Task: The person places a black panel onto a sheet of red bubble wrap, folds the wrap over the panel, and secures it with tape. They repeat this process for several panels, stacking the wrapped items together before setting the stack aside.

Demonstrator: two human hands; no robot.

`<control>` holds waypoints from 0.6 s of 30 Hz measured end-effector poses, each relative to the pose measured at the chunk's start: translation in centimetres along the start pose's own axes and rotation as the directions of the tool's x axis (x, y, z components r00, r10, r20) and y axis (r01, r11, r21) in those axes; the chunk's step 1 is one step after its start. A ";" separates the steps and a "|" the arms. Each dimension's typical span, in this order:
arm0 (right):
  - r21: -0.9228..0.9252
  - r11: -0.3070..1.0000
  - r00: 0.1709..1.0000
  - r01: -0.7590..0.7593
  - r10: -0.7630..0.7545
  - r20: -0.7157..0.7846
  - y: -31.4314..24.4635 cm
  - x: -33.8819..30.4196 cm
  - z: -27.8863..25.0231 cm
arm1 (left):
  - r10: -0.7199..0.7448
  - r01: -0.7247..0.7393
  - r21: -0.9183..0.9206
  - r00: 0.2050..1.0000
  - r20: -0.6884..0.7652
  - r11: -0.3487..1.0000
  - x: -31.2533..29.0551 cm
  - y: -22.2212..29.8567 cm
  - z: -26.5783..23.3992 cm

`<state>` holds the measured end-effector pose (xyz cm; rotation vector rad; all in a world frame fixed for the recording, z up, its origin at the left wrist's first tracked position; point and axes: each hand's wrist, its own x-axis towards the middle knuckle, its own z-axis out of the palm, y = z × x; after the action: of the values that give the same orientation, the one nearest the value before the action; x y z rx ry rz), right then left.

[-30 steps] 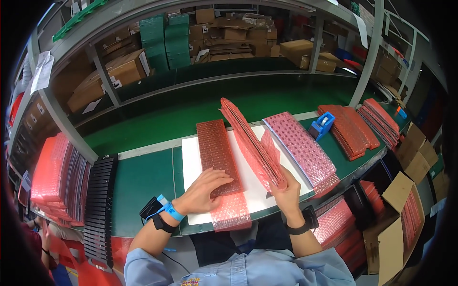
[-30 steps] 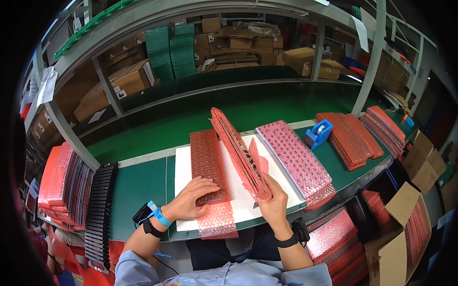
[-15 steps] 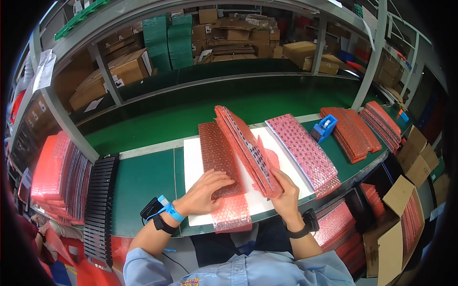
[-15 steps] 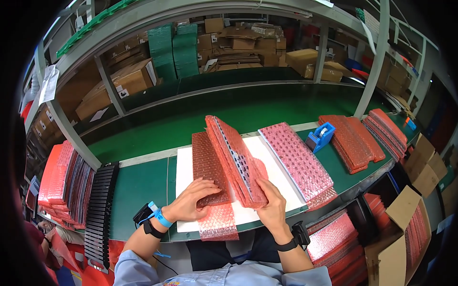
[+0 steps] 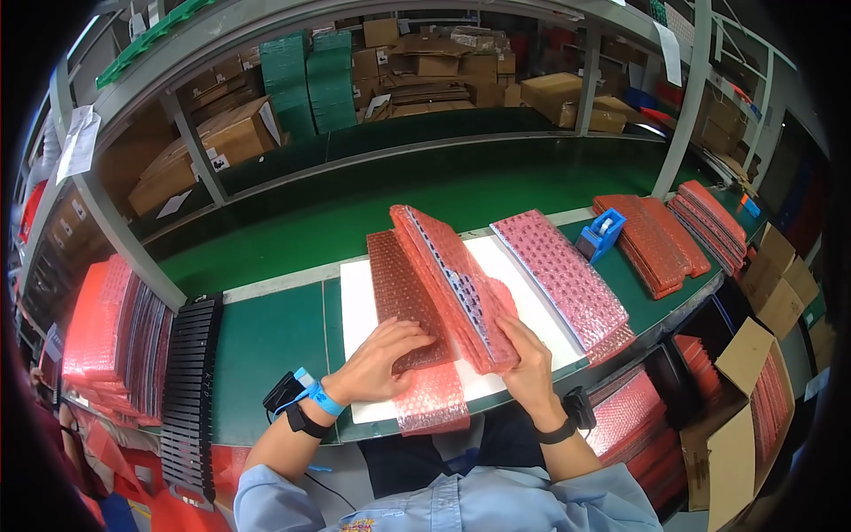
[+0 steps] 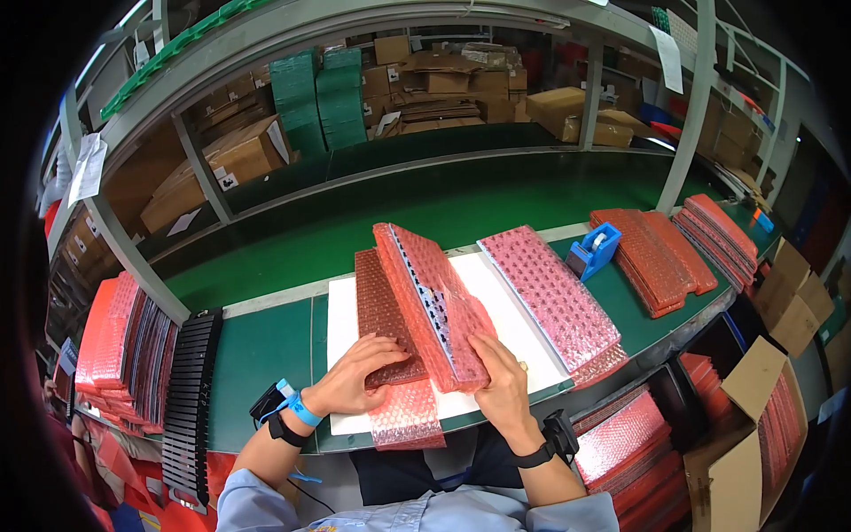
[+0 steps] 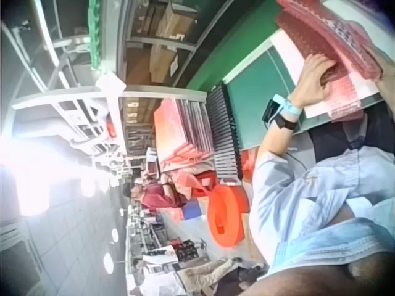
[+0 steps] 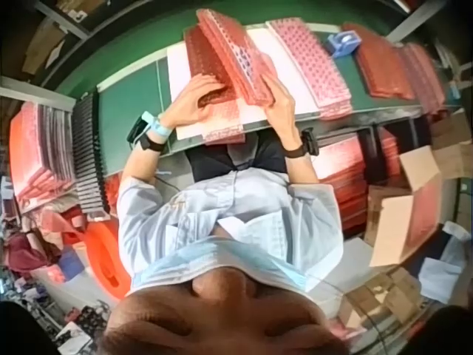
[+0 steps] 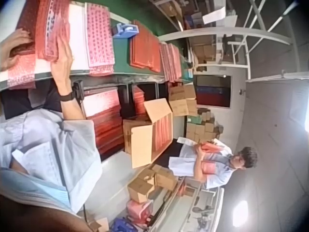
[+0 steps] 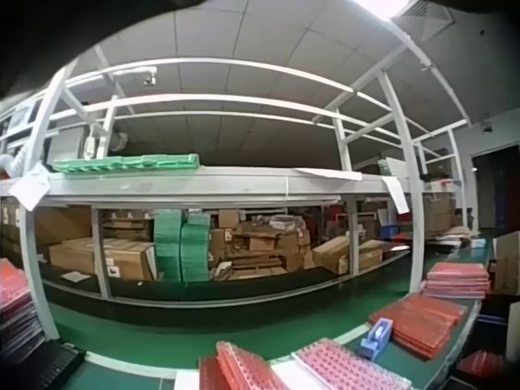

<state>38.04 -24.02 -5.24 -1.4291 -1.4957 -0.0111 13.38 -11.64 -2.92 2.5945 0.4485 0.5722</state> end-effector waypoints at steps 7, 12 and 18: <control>0.150 0.980 0.991 -0.132 0.134 -0.003 0.2 -0.1 -0.5 | 0.020 -0.039 -0.210 0.996 -0.091 0.977 0.3 0.8 -0.8; 0.073 0.997 0.999 -0.040 0.041 -0.008 0.9 -0.4 -0.4 | -0.434 0.162 -0.772 0.887 -0.159 0.614 2.0 2.8 -0.9; 0.099 0.994 0.999 -0.042 0.044 -0.011 0.7 -0.4 -0.6 | -0.607 0.238 -0.952 0.734 0.305 -0.192 9.0 5.8 -0.6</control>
<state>38.85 -24.45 -5.58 -1.3790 -1.4351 0.0788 22.14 -12.79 3.24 0.7351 0.6473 0.6155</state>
